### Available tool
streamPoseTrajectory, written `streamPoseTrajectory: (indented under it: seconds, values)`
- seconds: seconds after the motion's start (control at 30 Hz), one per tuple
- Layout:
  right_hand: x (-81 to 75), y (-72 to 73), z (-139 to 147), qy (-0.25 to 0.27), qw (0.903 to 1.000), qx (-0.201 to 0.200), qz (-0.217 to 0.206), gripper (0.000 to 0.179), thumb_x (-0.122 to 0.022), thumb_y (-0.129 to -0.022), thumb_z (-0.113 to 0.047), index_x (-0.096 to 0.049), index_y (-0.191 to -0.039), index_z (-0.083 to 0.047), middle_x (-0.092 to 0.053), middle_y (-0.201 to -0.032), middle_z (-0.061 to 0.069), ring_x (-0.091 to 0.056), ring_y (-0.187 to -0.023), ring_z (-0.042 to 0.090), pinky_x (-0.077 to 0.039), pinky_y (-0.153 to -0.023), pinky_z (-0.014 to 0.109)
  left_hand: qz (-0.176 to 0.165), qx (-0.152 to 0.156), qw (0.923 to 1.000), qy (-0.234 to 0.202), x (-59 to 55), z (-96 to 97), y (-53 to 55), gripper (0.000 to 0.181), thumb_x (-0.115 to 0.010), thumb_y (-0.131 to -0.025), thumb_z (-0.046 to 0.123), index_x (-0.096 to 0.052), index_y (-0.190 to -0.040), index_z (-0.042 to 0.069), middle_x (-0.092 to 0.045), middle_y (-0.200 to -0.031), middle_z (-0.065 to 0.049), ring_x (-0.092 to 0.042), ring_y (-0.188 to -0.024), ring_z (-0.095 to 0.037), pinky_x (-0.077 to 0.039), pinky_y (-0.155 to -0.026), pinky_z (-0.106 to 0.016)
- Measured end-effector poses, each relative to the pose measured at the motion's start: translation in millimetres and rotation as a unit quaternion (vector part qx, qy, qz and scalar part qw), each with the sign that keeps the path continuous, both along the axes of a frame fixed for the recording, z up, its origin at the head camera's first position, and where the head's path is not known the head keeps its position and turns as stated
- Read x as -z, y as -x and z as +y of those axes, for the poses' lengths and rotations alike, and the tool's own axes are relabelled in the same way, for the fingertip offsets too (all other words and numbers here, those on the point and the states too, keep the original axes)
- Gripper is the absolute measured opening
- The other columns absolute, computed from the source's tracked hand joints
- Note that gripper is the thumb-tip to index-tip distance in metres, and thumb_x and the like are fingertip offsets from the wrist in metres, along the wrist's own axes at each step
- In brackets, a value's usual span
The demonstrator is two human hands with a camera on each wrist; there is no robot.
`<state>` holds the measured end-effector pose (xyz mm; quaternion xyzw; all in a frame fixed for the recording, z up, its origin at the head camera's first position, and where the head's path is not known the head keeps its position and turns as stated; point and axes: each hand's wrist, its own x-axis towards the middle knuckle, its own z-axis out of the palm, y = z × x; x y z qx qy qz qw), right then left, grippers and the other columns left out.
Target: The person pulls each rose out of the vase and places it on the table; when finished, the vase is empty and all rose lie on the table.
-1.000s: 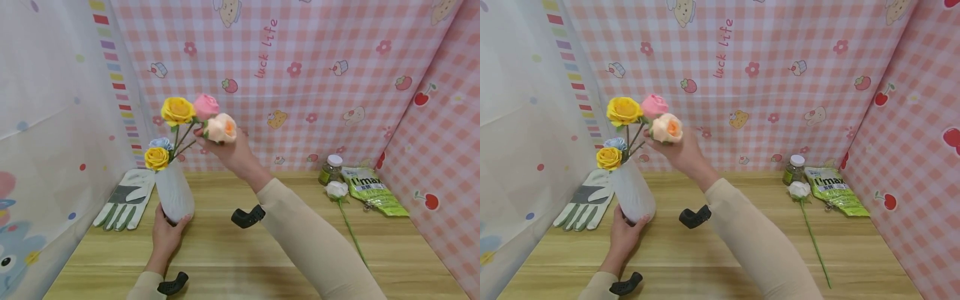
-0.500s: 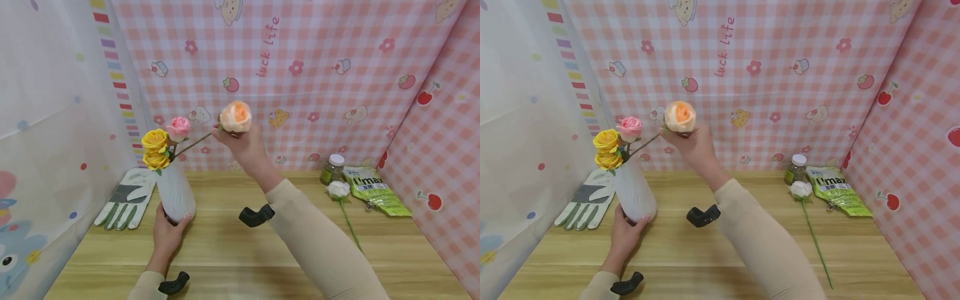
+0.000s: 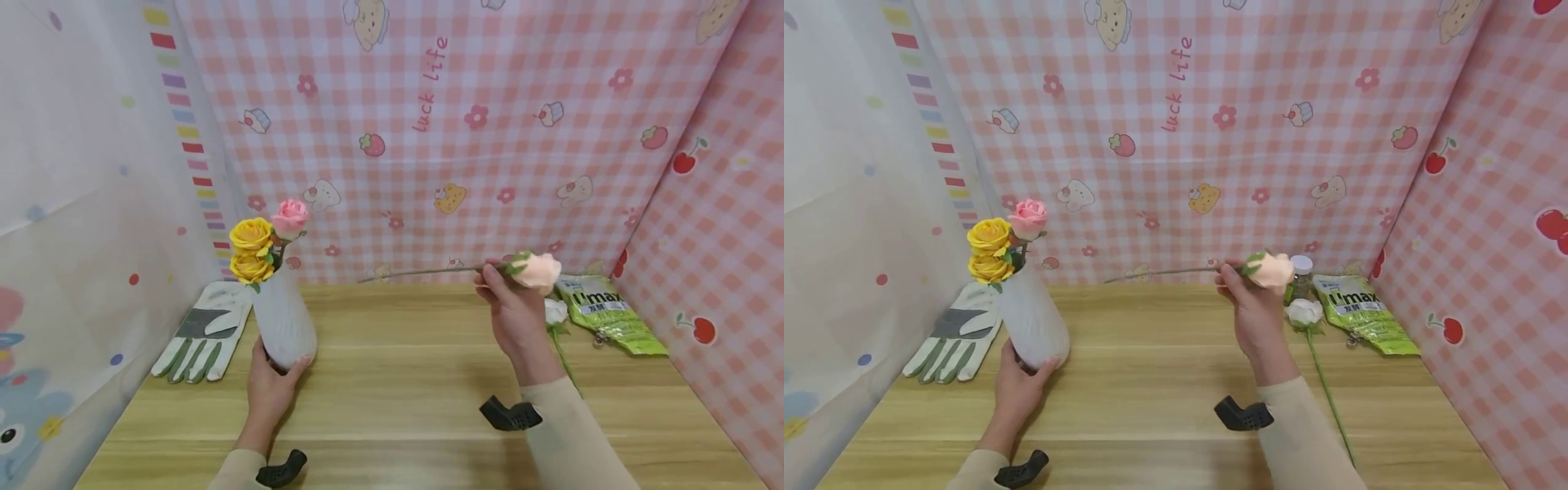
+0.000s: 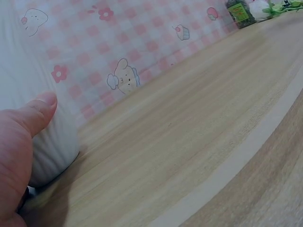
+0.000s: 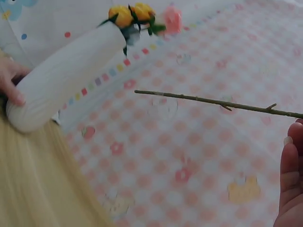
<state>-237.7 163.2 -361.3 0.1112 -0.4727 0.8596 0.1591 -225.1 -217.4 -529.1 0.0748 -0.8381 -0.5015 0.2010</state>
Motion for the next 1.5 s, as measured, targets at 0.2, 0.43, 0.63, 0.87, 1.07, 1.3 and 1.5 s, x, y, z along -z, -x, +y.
streamPoseTrajectory:
  seconds: [0.2,0.43,0.63,0.87,1.07,1.3,1.5]
  values:
    - [48.9,-19.5,43,0.062,0.9971,0.007,-0.044,0.010,-0.061,-0.093,-0.001,-0.068,-0.097,-0.004,-0.071,-0.089,0.006,-0.067,-0.076,0.014,-0.053,-0.068,0.023,0.003,0.001,1.0000,-0.001,3.1,2.6,2.0,0.099,-0.080,-0.079,0.036,-0.019,-0.151,0.005,-0.038,-0.143,-0.022,-0.040,-0.130,-0.037,-0.034,-0.103,-0.051]
    - [73.0,-25.8,67,0.084,0.9936,0.015,-0.075,0.014,-0.058,-0.094,-0.001,-0.072,-0.096,-0.004,-0.070,-0.087,0.006,-0.067,-0.074,0.013,-0.053,-0.065,0.022,0.004,0.000,1.0000,-0.005,5.3,3.5,2.0,0.100,-0.080,-0.079,0.036,-0.018,-0.152,0.006,-0.038,-0.143,-0.022,-0.041,-0.129,-0.037,-0.035,-0.102,-0.051]
    - [79.9,-24.3,74,0.068,0.9934,0.010,-0.092,0.017,-0.058,-0.095,-0.004,-0.074,-0.097,-0.005,-0.071,-0.084,0.003,-0.066,-0.071,0.011,-0.052,-0.063,0.020,0.004,0.001,0.9999,-0.016,7.4,3.7,-1.5,0.100,-0.080,-0.079,0.036,-0.019,-0.151,0.006,-0.039,-0.143,-0.022,-0.041,-0.129,-0.035,-0.035,-0.102,-0.050]
    - [81.8,-20.1,73,0.003,0.9896,0.038,-0.138,0.013,-0.063,-0.094,-0.013,-0.074,-0.100,-0.009,-0.071,-0.085,-0.001,-0.063,-0.069,0.007,-0.048,-0.058,0.017,0.004,-0.004,0.9999,-0.014,7.5,0.1,-4.0,0.098,-0.080,-0.079,0.036,-0.019,-0.151,0.008,-0.039,-0.142,-0.021,-0.041,-0.128,-0.035,-0.035,-0.101,-0.050]
    - [83.5,-16.4,74,-0.064,0.9840,0.058,-0.156,0.013,-0.060,-0.096,-0.020,-0.072,-0.097,-0.017,-0.073,-0.085,-0.003,-0.064,-0.069,0.006,-0.048,-0.059,0.017,0.001,-0.004,1.0000,-0.004,4.5,-0.5,-1.9,0.098,-0.079,-0.080,0.035,-0.018,-0.152,0.008,-0.039,-0.143,-0.022,-0.041,-0.128,-0.036,-0.035,-0.101,-0.050]
    - [89.8,-10.2,73,-0.141,0.9596,0.154,-0.189,0.013,-0.065,-0.093,-0.025,-0.073,-0.098,-0.016,-0.071,-0.076,-0.005,-0.061,-0.065,0.006,-0.045,-0.059,0.020,-0.002,-0.001,1.0000,-0.002,1.7,1.0,0.6,0.098,-0.078,-0.081,0.036,-0.017,-0.152,0.008,-0.038,-0.144,-0.022,-0.040,-0.129,-0.037,-0.034,-0.102,-0.051]
    - [97.1,-6.1,71,-0.155,0.9476,0.215,-0.179,0.024,-0.070,-0.089,-0.019,-0.070,-0.103,0.000,-0.070,-0.070,-0.006,-0.063,-0.062,0.007,-0.045,-0.054,0.017,0.001,0.000,1.0000,-0.005,1.4,1.3,0.4,0.098,-0.078,-0.081,0.035,-0.017,-0.152,0.008,-0.038,-0.143,-0.022,-0.040,-0.129,-0.037,-0.034,-0.102,-0.051]
